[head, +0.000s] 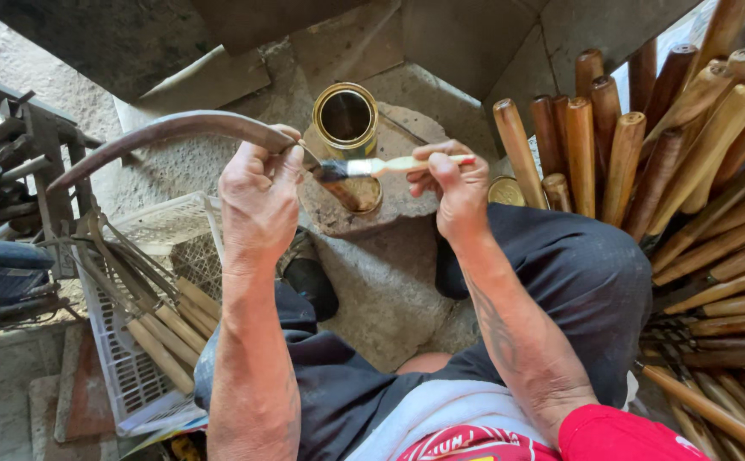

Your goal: The person sits on the floor and applies a dark finish to the wooden handle of a sickle using a paintbrush. They repeatedly dip the brush into a can and coat the handle, rotating the tool to cover all sides.

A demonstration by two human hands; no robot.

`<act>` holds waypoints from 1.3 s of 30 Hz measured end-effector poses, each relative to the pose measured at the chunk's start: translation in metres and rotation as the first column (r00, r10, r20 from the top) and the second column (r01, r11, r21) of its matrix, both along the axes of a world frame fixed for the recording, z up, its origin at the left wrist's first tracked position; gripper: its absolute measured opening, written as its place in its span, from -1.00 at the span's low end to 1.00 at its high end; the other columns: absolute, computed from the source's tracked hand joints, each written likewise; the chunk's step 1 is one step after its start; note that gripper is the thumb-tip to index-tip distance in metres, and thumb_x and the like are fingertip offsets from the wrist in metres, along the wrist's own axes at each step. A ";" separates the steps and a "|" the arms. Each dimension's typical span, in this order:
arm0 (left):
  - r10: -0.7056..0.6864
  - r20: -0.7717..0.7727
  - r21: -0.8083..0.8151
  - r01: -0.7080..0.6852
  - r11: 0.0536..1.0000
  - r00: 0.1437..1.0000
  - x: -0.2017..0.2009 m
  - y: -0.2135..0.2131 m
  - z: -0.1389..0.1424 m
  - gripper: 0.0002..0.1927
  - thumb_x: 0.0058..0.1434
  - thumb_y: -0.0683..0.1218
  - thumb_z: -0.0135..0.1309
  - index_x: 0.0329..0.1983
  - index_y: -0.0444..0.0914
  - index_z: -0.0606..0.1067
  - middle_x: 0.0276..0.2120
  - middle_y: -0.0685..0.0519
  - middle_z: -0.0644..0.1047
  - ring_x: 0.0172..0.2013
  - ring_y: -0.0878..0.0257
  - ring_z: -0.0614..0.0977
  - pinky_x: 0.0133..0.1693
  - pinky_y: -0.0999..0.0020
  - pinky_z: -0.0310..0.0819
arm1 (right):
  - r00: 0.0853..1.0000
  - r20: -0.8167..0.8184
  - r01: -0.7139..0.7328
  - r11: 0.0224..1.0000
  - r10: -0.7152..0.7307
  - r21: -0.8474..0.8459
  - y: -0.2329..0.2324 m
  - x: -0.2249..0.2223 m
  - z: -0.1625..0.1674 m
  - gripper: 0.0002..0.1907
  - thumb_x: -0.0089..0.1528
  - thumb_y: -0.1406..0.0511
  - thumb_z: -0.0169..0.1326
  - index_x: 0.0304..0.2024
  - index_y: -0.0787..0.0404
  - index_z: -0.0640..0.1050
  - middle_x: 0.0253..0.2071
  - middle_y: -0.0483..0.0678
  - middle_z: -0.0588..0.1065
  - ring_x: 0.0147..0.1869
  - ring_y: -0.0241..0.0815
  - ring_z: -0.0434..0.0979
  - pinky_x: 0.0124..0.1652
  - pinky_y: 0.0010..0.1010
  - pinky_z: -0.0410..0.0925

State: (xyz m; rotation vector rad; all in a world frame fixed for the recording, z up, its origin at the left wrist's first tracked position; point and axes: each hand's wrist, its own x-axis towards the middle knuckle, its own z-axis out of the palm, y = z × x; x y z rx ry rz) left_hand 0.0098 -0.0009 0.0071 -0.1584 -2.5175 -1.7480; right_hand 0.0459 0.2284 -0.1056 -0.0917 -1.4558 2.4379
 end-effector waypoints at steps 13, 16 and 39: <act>-0.079 0.059 0.260 0.061 0.964 0.995 -0.010 -0.002 -0.009 -0.90 0.39 -0.26 0.09 -0.06 -0.30 0.52 -0.22 0.12 0.60 -0.23 0.41 0.63 -0.15 0.48 0.61 | 0.994 0.061 0.085 0.996 -0.086 0.013 0.003 0.001 -0.021 -0.81 0.33 0.34 0.05 -0.15 0.37 0.58 -0.33 0.08 0.59 -0.35 -0.21 0.61 -0.36 -0.43 0.51; -0.054 0.006 0.237 0.051 0.970 0.999 -0.008 0.000 -0.009 -0.90 0.39 -0.28 0.07 -0.05 -0.31 0.51 -0.23 0.10 0.60 -0.23 0.40 0.63 -0.13 0.48 0.59 | 0.996 -0.058 0.061 0.997 -0.064 -0.050 0.005 0.005 -0.023 -0.82 0.40 0.32 0.03 -0.11 0.34 0.56 -0.28 0.07 0.59 -0.28 -0.23 0.60 -0.27 -0.44 0.51; 0.198 -0.060 0.160 -0.187 0.969 0.978 -0.010 -0.006 -0.015 -0.94 0.41 -0.21 0.10 -0.13 -0.32 0.48 -0.35 0.06 0.60 -0.34 0.36 0.61 -0.25 0.47 0.53 | 0.954 0.297 -0.017 0.985 -0.036 0.172 -0.002 0.003 -0.127 -0.76 0.36 0.27 0.04 -0.13 0.36 0.59 -0.39 -0.02 0.58 -0.46 -0.34 0.55 -0.43 -0.55 0.45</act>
